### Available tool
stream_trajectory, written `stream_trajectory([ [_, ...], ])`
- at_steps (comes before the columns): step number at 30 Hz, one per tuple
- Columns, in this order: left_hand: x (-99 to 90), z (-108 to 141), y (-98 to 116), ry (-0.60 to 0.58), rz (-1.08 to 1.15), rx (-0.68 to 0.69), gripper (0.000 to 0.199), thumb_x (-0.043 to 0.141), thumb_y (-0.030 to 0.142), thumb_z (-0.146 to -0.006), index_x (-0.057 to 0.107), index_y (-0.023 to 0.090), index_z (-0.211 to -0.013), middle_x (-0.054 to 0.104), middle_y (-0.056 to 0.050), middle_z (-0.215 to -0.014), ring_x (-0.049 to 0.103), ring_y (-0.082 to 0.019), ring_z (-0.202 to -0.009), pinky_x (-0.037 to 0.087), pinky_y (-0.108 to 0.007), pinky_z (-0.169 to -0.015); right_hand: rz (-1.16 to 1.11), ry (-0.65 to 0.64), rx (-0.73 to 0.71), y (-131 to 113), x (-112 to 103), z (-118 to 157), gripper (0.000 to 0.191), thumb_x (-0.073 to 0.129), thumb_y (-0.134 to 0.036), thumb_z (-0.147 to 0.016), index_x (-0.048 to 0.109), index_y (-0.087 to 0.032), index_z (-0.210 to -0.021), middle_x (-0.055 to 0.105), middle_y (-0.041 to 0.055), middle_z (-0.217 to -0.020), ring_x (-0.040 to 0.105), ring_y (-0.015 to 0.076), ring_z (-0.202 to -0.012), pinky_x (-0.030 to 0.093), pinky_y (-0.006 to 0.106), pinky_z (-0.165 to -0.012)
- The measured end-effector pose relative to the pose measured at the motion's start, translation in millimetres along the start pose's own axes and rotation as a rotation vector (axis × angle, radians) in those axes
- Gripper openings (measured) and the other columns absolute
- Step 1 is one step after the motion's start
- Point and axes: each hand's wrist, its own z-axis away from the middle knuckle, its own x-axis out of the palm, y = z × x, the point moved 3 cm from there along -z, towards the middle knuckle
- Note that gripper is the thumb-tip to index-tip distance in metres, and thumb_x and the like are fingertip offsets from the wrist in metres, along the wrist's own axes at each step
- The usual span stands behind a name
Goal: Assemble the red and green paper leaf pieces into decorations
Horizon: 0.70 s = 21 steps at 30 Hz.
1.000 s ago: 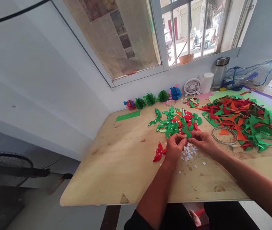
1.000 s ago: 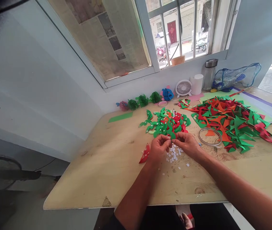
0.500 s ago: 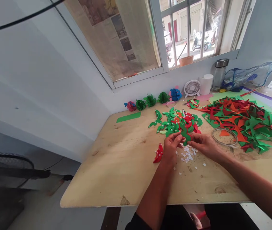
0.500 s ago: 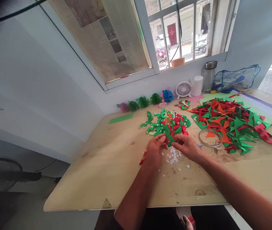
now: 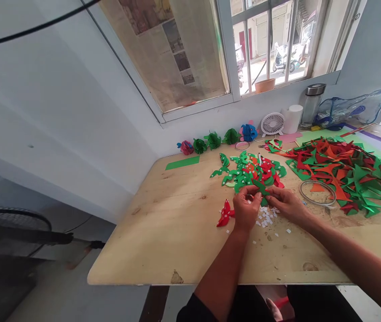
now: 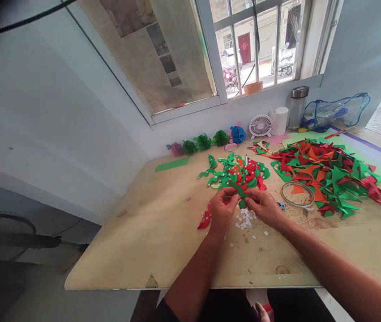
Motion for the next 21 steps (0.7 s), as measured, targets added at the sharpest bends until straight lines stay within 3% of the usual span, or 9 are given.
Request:
stream_trajectory([
  [7, 2.3, -4.9, 2.7, 0.034, 0.167, -0.04, 0.021, 0.063, 0.028, -0.069, 0.064, 0.014, -0.085, 0.061, -0.001, -0.067, 0.053, -0.01, -0.057, 0.044, -0.021, -0.057, 0.115, 0.003, -0.034, 6.2, -2.8, 0.9, 0.016, 0.055, -0.032, -0.077, 0.063, -0.018, -0.076, 0.053, -0.0013, -0.057, 0.045, 0.0116, -0.051, 0.035, 0.024, -0.047],
  [14, -0.3, -0.5, 9.3, 0.164, -0.189, 0.219, 0.013, 0.055, 0.022, -0.076, 0.066, 0.018, -0.083, 0.062, -0.003, -0.07, 0.054, -0.011, -0.062, 0.043, -0.023, -0.061, 0.125, -0.065, -0.016, 9.4, -3.1, 0.8, 0.023, 0.053, -0.038, -0.078, 0.06, -0.017, -0.071, 0.053, -0.0014, -0.055, 0.043, 0.0098, -0.048, 0.032, 0.022, -0.044],
  [17, 0.0, -2.6, 7.8, 0.133, -0.178, 0.219, 0.015, 0.054, 0.021, -0.077, 0.066, 0.018, -0.086, 0.061, -0.002, -0.068, 0.052, -0.011, -0.06, 0.042, -0.023, -0.06, 0.135, -0.05, -0.005, 7.0, -3.7, 1.5, 0.025, 0.055, -0.04, -0.076, 0.059, -0.018, -0.066, 0.052, -0.0017, -0.051, 0.04, 0.0091, -0.044, 0.029, 0.022, -0.041],
  [21, 0.5, -5.6, 7.8, 0.039, 0.026, 0.145, 0.023, 0.056, 0.022, -0.074, 0.064, 0.017, -0.095, 0.057, 0.0, -0.066, 0.048, -0.009, -0.057, 0.04, -0.02, -0.054, 0.124, -0.042, 0.05, 4.0, -3.7, 3.2, 0.025, 0.055, -0.041, -0.076, 0.058, -0.018, -0.069, 0.052, -0.0018, -0.05, 0.038, 0.0083, -0.041, 0.026, 0.022, -0.039],
])
